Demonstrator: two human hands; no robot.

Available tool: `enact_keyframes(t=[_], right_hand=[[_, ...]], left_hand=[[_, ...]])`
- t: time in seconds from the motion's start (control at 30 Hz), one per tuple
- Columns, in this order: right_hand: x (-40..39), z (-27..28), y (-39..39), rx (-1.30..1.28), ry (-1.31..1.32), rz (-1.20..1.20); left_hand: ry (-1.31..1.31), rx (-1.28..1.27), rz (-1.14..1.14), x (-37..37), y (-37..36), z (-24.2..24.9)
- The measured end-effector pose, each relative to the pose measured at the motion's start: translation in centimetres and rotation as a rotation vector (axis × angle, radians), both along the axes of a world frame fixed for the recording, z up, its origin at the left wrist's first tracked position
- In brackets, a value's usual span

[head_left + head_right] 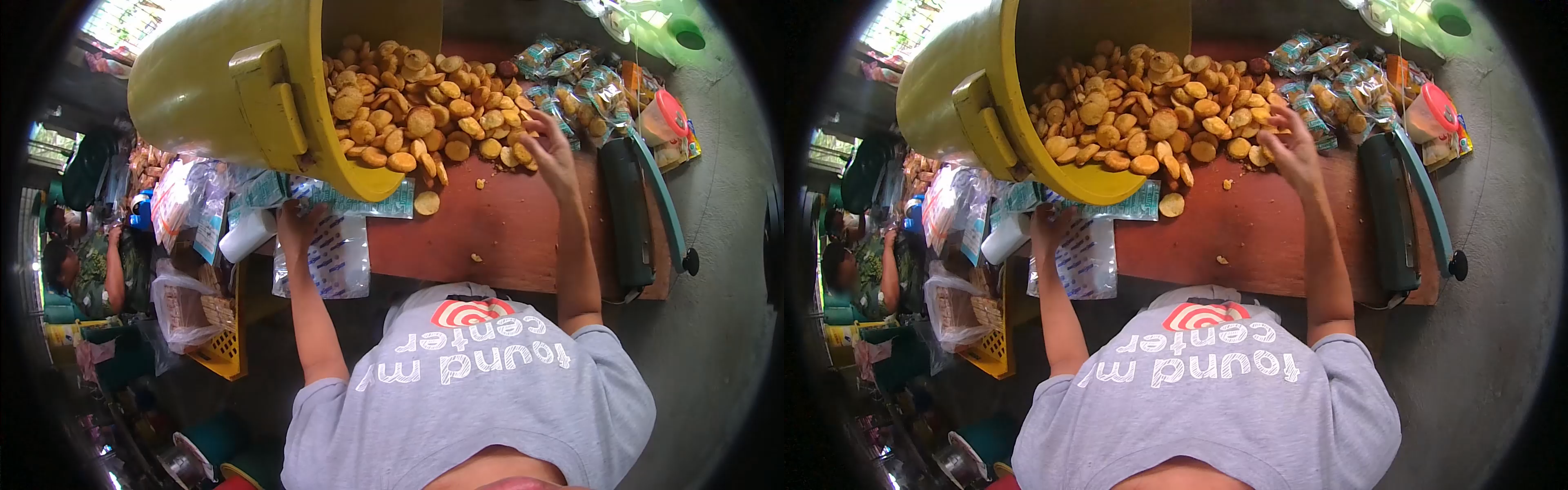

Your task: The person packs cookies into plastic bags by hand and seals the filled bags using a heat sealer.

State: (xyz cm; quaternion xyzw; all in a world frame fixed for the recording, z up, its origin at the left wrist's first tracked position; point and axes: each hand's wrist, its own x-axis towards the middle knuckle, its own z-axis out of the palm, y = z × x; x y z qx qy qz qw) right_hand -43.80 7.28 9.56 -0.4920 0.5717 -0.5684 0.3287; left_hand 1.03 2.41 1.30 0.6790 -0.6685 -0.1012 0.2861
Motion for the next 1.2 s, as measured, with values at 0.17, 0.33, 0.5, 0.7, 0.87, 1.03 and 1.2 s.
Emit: enact_keyframes(t=[0.17,0.33,0.5,0.7,0.87,1.03,1.2], right_hand=[[3.8,-0.6,-0.1,0.156,0.089,0.112],[6.9,-1.9,0.6,0.137,0.117,0.286],[11.4,-3.0,1.8,0.046,0.430,0.556],[12.0,-4.6,2.2,-0.076,1.037,0.430],[7.7,-4.5,1.6,0.039,1.044,0.308],[5.7,-3.4,0.5,0.154,0.803,0.089],[7.1,-5.1,-0.2,0.059,0.999,0.077]], left_hand=[[0.072,0.162,-0.023,-3.2,0.3,1.6],[0.065,0.187,-0.088,-1.8,-0.8,-0.4],[0.448,0.006,-0.025,-2.9,0.4,2.8],[1.603,-0.094,-0.363,-5.0,4.3,8.9],[1.382,0.351,-0.687,-6.9,7.0,9.5],[1.550,0.591,-0.551,-11.2,8.1,7.6],[1.493,0.796,-0.468,-15.8,7.5,6.0]])
